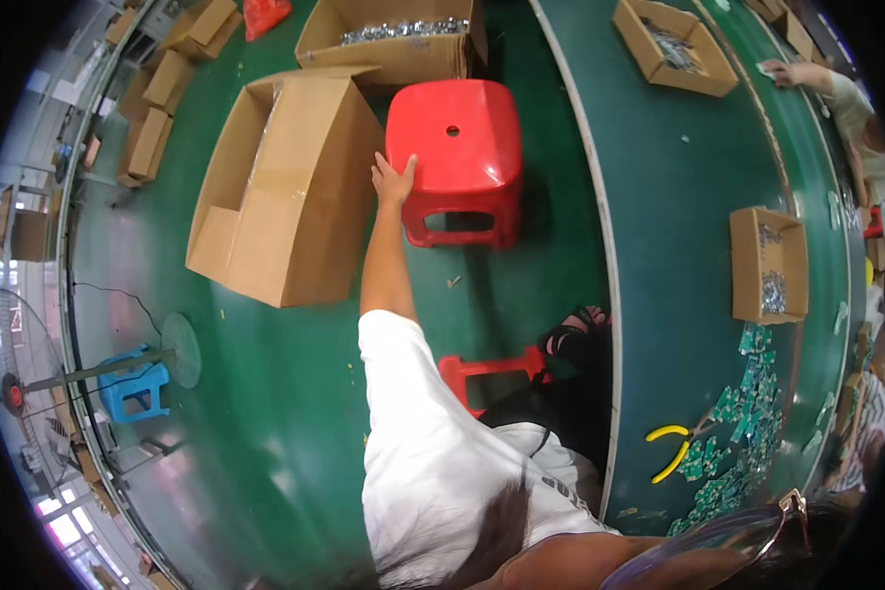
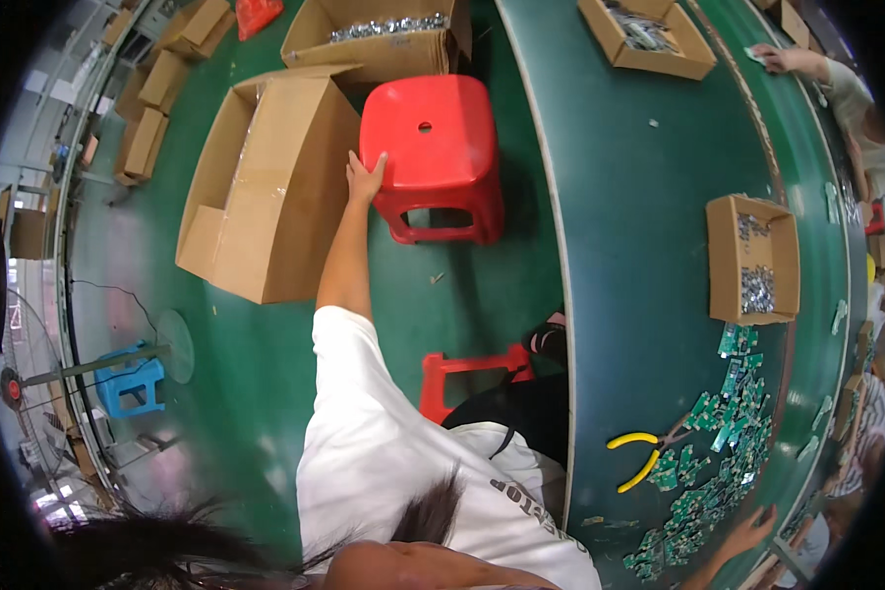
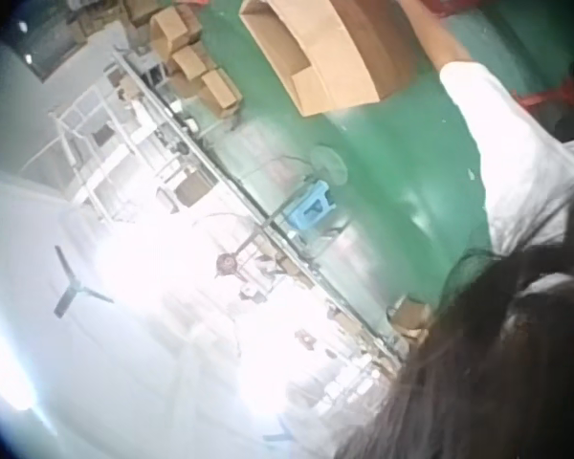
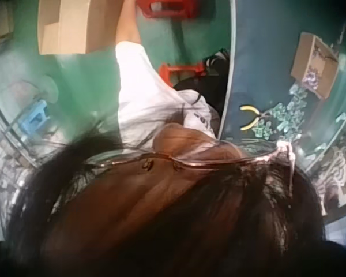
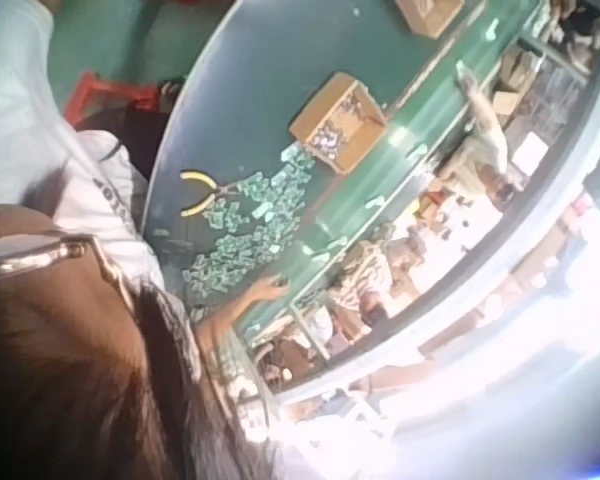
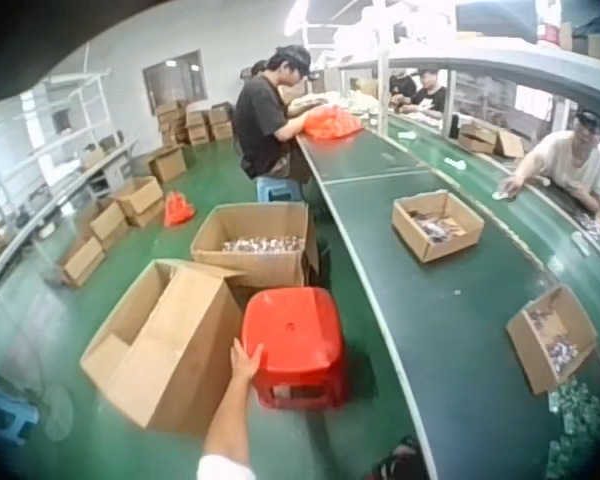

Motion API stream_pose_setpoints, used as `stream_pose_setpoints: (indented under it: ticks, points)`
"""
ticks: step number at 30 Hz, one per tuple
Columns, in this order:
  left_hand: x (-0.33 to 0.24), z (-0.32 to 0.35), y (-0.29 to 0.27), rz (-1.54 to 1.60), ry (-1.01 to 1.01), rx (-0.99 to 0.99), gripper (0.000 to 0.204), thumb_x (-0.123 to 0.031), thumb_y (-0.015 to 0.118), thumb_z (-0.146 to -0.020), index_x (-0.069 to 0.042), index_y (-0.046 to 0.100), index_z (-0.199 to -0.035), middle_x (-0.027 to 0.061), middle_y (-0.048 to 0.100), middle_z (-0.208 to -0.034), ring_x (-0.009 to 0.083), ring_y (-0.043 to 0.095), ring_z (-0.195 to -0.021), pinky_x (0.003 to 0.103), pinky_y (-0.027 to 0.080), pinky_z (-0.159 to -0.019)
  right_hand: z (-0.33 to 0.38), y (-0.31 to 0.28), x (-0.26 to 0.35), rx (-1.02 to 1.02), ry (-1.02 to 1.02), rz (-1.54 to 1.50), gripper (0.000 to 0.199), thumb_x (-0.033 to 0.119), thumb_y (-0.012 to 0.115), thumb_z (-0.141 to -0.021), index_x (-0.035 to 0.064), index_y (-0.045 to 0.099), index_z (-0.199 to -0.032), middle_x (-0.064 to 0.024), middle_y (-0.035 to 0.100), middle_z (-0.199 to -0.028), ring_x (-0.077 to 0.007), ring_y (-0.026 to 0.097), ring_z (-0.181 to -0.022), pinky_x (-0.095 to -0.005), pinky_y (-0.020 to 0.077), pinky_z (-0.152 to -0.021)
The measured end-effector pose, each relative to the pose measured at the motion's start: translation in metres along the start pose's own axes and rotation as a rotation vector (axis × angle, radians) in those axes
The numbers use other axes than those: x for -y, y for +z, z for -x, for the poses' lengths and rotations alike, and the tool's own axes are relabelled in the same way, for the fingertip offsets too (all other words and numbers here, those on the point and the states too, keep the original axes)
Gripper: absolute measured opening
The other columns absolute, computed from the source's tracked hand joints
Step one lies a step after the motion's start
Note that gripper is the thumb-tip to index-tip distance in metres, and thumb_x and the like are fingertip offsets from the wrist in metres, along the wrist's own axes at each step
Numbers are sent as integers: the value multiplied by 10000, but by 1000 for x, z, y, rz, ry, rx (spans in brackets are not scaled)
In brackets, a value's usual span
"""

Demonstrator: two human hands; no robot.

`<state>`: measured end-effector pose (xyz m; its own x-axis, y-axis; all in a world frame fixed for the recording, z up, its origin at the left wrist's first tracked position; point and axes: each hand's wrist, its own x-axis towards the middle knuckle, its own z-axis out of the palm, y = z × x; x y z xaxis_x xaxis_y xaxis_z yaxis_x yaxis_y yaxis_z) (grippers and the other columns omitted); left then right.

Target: Assembling small electronic components into plastic housings on a production line.

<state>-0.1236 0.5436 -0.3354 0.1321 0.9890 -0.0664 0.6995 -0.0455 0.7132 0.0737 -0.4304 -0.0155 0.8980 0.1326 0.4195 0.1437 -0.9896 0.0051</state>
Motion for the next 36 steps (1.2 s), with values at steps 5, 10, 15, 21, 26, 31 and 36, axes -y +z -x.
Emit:
stream_pose_setpoints:
  ticks: [5, 10, 15, 21, 26, 31, 36]
  points:
    - [-24, 19, -1, 124, -158, 143, 967, -508, 703, -720, -22, 238, -1415, 265, 429, -1341, 387, 435, -1231, 425, 346, -1040, 10, -48, -21, -126, 117, 189, 320, 128, 459, -934, -15, 532, -1211, -169, 568, -1159, -292, 567, -1036, -377, 443, -903]
    - [-50, 36, 83, 323, 326, 431, 830, -464, 664, -808, -37, 301, -1419, 200, 474, -1341, 249, 461, -1244, 339, 359, -1020, 19, -13, -23, -200, 237, -92, 313, 165, 508, -932, -8, 550, -1190, -156, 583, -1134, -253, 568, -993, -346, 440, -879]
    - [-59, 73, 122, 250, 100, 560, 959, -619, 539, -817, -260, -55, -1478, 141, -117, -1537, 363, 97, -1410, 686, 170, -1006, -46, -35, 108, -202, 137, -332, 343, 203, 519, -949, 3, 515, -1228, -117, 569, -1143, -208, 545, -982, -321, 420, -882]
    - [-148, 117, 156, 465, 128, 975, 906, -568, 571, -830, -280, 12, -1482, 134, 1, -1540, 361, 161, -1389, 672, 285, -968, -1, -37, 160, -160, 114, -326, 329, 183, 522, -945, 5, 519, -1222, -101, 553, -1120, -190, 516, -978, -315, 398, -890]
    - [-167, 148, 190, 701, 58, 1360, 811, -415, 626, -817, -181, 191, -1459, 136, 312, -1437, 325, 257, -1340, 524, 478, -872, 5, -40, 204, -116, 55, -250, 295, 95, 522, -925, 3, 519, -1206, -99, 528, -1079, -199, 496, -1009, -316, 373, -934]
    - [-235, 223, 202, 590, 277, 1561, 808, -414, 628, -814, -179, 196, -1456, 136, 317, -1433, 325, 266, -1334, 520, 480, -870, 48, -85, 222, -187, 185, -241, 278, 47, 505, -909, -15, 518, -1179, -98, 525, -1052, -198, 495, -1006, -314, 368, -937]
    - [-254, 284, 215, 504, 457, 1694, 806, -412, 630, -812, -176, 202, -1453, 136, 322, -1430, 324, 275, -1328, 517, 481, -867, 80, -104, 254, -186, 210, -152, 299, 2, 542, -840, -1, 533, -1139, -132, 545, -1055, -245, 519, -1002, -346, 345, -940]
